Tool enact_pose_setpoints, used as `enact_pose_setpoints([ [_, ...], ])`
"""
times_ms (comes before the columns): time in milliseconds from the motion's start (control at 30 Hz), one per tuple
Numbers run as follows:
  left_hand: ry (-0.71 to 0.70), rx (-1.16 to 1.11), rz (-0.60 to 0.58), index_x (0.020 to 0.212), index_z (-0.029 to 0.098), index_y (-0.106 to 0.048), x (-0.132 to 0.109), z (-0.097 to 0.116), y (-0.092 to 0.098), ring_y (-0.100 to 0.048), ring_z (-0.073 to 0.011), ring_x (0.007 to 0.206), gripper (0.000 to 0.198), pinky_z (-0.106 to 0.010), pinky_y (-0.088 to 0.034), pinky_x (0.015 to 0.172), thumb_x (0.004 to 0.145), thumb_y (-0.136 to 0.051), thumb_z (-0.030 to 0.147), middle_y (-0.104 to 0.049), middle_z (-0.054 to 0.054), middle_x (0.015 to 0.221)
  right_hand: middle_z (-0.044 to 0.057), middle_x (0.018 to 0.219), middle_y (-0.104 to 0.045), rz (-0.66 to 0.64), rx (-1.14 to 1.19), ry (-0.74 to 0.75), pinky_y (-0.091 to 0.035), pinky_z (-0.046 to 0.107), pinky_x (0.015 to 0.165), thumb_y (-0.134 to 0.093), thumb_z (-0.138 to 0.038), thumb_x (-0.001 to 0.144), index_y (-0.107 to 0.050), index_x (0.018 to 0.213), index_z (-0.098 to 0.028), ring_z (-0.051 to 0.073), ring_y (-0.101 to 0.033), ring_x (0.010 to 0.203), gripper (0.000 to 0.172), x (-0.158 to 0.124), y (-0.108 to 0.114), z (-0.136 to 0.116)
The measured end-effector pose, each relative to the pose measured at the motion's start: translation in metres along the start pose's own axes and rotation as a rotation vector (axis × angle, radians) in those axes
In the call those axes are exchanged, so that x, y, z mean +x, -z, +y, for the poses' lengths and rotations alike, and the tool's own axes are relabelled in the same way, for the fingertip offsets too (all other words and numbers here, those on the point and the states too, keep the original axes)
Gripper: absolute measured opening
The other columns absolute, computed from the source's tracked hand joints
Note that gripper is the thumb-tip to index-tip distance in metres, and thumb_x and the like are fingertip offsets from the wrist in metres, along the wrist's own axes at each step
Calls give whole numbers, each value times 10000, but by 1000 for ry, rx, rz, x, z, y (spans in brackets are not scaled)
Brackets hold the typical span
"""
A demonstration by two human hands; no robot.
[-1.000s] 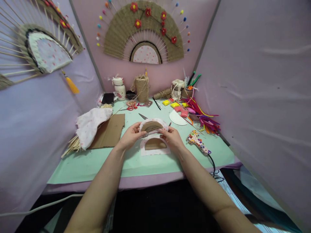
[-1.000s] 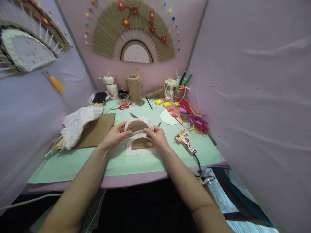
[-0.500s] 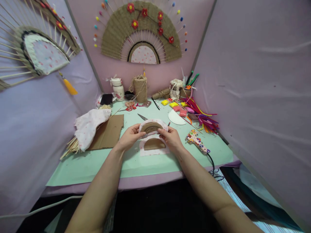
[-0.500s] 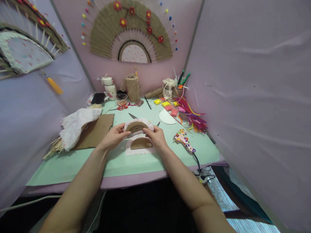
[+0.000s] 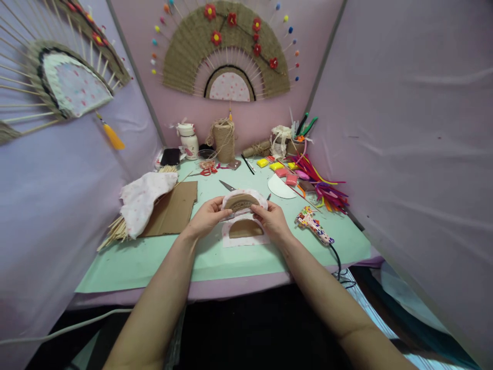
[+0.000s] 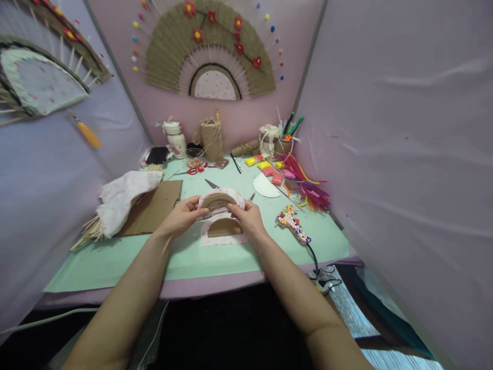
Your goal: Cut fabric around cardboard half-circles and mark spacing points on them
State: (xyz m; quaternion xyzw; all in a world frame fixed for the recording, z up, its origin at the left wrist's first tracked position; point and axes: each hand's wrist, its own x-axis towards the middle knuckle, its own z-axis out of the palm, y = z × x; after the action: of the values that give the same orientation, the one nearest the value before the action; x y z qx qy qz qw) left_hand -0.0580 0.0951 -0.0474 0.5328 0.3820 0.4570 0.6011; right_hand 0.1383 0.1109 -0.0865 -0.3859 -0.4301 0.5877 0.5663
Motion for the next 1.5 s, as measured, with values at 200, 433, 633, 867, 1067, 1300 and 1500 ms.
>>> enact_pose_setpoints([
  [200,75,3,-3,1136,161,-668,-18,-9,-9,-667,-246,998,503,-349,-471,917,659,-769,282,-734,-73,1060,11,732,-697,-61,-148,-73,-481,299,598,-771,-418,676,-708,870,-194,178,-608,642,303,-23,9,1],
  [433,86,537,163,1073,143,-708,-37,-22,-22,-655,-278,995,380,-364,-473,919,710,-605,181,-736,-68,1067,132,1281,-592,-64,-920,525,-442,501,1016,-748,-305,740,-599,1222,-226,310,-523,1204,511,-52,22,-5],
  [633,-45,858,245,1265,141,-610,-37,-32,-25,-585,-263,1179,478,-409,-423,1055,791,-545,129,-654,-112,1258,126,1266,-625,-358,-1086,671,-480,500,1005,-622,-209,887,-643,1201,-219,276,-541,1190,315,-54,19,3],
  [867,-414,1346,375,1279,135,-562,-79,-50,-66,-494,-298,1284,377,-500,-411,1061,910,-480,147,-560,-166,1360,119,1194,-675,-351,-1162,718,-504,497,983,-563,-226,931,-684,1157,-200,272,-570,1123,257,-50,23,13],
  [1067,-365,1495,272,1357,0,-449,-87,-69,-112,-374,-348,1403,569,-493,-375,1119,897,-595,300,-434,-260,1471,132,1236,-658,-382,-1173,712,-515,497,974,-496,-180,944,-674,1202,-197,272,-562,1154,314,-48,25,10],
  [1300,-286,1505,340,1388,-23,-418,-73,-77,-106,-407,-355,1384,741,-498,-368,1126,853,-661,428,-455,-266,1453,132,1213,-672,-367,-1172,715,-522,512,966,-485,-219,960,-688,1183,-203,274,-576,1131,302,-48,23,9],
  [1500,-284,1530,347,1408,-29,-408,-73,-78,-106,-425,-347,1372,733,-486,-372,1121,877,-619,431,-462,-256,1453,122,1224,-672,-363,-1146,725,-519,497,972,-502,-218,953,-696,1159,-203,265,-578,1128,282,-47,25,13],
])
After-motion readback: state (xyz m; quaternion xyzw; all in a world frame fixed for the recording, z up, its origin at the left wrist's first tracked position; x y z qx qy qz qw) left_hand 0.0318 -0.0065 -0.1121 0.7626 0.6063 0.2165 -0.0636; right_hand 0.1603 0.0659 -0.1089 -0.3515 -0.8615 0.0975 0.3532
